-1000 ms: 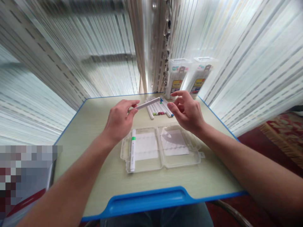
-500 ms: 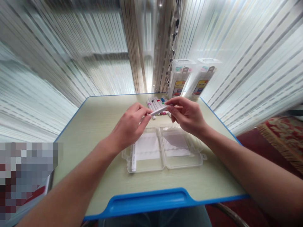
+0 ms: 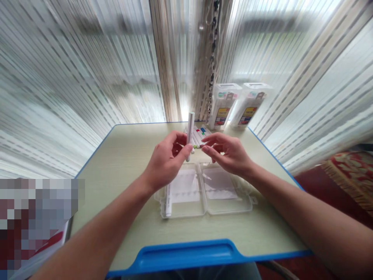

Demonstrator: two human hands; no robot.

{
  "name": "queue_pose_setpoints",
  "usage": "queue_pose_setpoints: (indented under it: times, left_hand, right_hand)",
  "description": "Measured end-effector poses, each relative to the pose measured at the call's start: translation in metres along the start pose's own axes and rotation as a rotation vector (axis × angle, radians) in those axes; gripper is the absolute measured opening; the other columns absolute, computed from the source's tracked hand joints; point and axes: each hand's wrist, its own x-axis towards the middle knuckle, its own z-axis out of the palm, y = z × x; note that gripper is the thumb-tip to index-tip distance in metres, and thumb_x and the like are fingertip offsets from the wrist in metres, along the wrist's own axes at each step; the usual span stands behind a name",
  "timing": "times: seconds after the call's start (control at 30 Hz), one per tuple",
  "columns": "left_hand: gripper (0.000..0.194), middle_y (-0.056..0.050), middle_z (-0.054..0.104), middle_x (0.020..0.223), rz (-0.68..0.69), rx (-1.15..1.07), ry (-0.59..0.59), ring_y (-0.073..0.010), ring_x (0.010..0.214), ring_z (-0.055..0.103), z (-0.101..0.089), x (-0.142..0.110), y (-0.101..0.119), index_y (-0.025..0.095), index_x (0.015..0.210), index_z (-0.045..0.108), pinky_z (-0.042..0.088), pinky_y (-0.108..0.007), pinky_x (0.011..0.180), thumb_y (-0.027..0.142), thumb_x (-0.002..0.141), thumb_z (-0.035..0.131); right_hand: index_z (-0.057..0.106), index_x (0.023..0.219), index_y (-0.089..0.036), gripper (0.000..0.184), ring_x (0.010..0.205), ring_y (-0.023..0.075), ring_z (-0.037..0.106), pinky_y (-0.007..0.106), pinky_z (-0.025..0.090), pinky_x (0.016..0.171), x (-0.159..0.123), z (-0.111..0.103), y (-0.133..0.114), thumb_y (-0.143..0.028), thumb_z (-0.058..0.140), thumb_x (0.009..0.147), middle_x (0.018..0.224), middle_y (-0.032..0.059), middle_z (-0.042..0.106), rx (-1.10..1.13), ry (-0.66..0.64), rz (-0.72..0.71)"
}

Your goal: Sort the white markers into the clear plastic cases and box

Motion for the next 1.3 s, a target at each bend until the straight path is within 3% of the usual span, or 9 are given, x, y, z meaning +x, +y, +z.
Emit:
queue_pose_setpoints:
  times: [0.2,0.53,0.73,0.93,1.3]
  left_hand:
    - [0.023,-0.002,0.068,0.083,-0.140,-0.344,-0.075,-0.0137,0.069,0.068,0.008,-0.001,0.003,0.013,0.096,0.060,0.060,-0.027,0.062,0.025,0.083,0.075]
    - [0.026,-0.005,0.075,0.082,-0.218,-0.513,-0.034,-0.0149,0.073,0.072,0.010,-0.002,-0.001,0.010,0.094,0.068,0.063,-0.028,0.072,0.025,0.078,0.083]
    - [0.025,-0.004,0.075,0.081,-0.198,-0.503,0.048,-0.0154,0.072,0.074,0.005,-0.001,-0.001,0.012,0.099,0.070,0.063,-0.027,0.070,0.031,0.084,0.077]
    - [0.019,0.000,0.068,0.072,-0.151,-0.499,0.168,-0.0111,0.061,0.066,-0.004,0.004,0.000,0.014,0.095,0.069,0.059,-0.024,0.062,0.028,0.085,0.074]
    - [0.021,-0.003,0.067,0.070,-0.182,-0.556,0.241,-0.0119,0.059,0.062,-0.005,0.008,0.000,0.012,0.090,0.069,0.053,-0.025,0.055,0.033,0.084,0.069]
  right_hand:
    - [0.067,0.086,-0.012,0.023,0.047,0.0064,0.053,0.019,0.041,0.045,-0.003,0.000,-0.017,-0.035,0.072,0.087,0.061,-0.0014,0.063,-0.262,-0.117,-0.200]
    - [0.063,0.076,-0.014,0.021,0.044,0.0052,0.050,0.016,0.038,0.046,-0.004,0.003,-0.019,-0.030,0.071,0.088,0.054,-0.0047,0.057,-0.476,0.029,-0.394]
    - [0.066,0.079,-0.013,0.020,0.043,0.0061,0.048,0.018,0.038,0.047,-0.002,0.000,-0.015,-0.030,0.069,0.090,0.053,-0.0040,0.055,-0.524,0.118,-0.383]
    - [0.063,0.091,-0.015,0.017,0.045,0.0091,0.057,0.021,0.043,0.047,-0.001,-0.003,-0.012,-0.032,0.066,0.093,0.062,-0.0009,0.065,-0.405,0.188,-0.298]
    - [0.061,0.107,-0.016,0.015,0.046,0.0098,0.060,0.022,0.046,0.047,-0.003,-0.003,-0.015,-0.026,0.059,0.097,0.064,-0.0028,0.063,-0.314,0.181,-0.247]
